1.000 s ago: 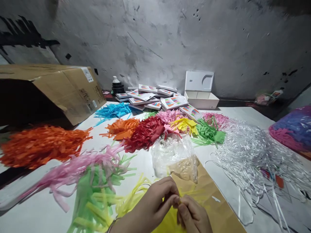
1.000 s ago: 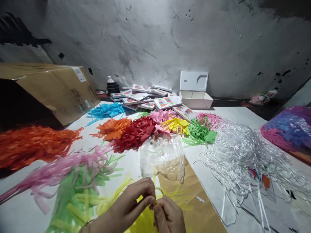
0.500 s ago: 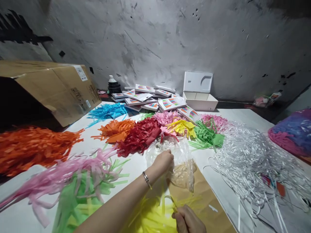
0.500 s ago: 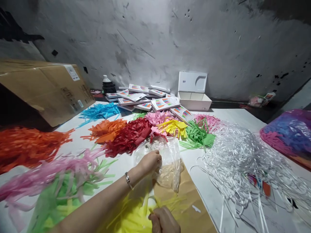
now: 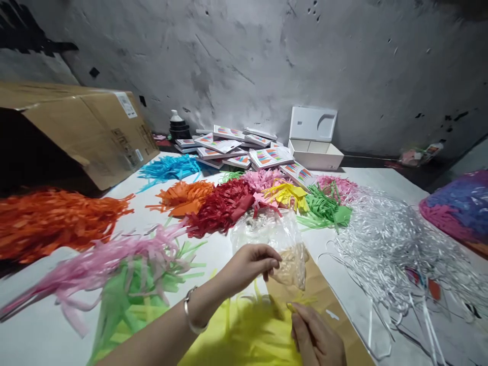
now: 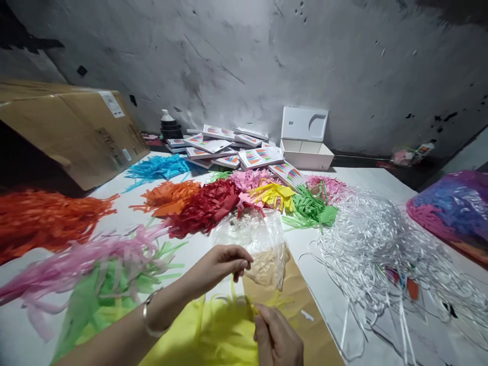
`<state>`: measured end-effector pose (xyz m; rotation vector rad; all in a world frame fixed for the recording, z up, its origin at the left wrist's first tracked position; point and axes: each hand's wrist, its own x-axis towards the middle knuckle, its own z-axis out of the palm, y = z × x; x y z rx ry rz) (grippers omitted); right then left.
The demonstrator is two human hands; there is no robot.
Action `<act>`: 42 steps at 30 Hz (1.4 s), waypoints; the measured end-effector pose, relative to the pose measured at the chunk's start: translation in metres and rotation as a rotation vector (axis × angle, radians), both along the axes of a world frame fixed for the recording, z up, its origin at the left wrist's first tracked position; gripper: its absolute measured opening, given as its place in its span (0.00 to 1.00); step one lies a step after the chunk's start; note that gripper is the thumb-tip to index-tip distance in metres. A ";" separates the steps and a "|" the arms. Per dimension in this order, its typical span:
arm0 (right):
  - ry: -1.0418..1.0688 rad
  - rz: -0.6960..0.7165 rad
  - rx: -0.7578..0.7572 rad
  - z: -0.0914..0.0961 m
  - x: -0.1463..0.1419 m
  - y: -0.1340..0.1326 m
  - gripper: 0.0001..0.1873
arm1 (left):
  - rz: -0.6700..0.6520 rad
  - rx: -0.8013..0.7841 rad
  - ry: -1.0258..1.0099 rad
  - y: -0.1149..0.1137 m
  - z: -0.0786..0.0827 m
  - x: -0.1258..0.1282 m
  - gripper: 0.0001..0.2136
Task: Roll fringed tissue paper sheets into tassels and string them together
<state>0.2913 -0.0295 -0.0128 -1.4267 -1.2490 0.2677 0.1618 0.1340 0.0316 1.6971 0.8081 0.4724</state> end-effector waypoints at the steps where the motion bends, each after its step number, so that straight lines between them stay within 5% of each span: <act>1: -0.003 0.010 -0.003 0.008 -0.001 0.000 0.10 | 0.002 -0.115 -0.074 -0.014 0.004 -0.007 0.13; 4: -0.061 0.055 -0.011 0.026 -0.012 0.000 0.09 | 0.071 -0.494 -0.327 -0.050 0.008 -0.024 0.16; 7: -0.151 0.125 -0.007 0.031 -0.027 -0.001 0.10 | 0.182 -0.613 -0.462 -0.071 0.006 -0.039 0.16; 19: -0.451 0.243 -0.060 0.035 -0.050 -0.017 0.14 | 0.171 -0.231 -0.428 -0.103 0.003 -0.079 0.05; 25: -0.276 0.313 -0.133 0.034 -0.062 -0.023 0.12 | 0.152 -0.127 -0.367 -0.109 0.005 -0.091 0.02; 31: -0.212 0.390 -0.150 0.031 -0.064 -0.025 0.11 | 0.248 -0.273 -0.294 -0.107 0.007 -0.099 0.05; 36: -0.143 0.421 -0.187 0.027 -0.066 -0.026 0.14 | 0.173 -0.332 -0.274 -0.106 0.007 -0.106 0.05; 42: -0.152 0.381 -0.184 0.025 -0.070 -0.029 0.15 | 0.073 -0.031 -0.101 -0.112 0.015 -0.115 0.08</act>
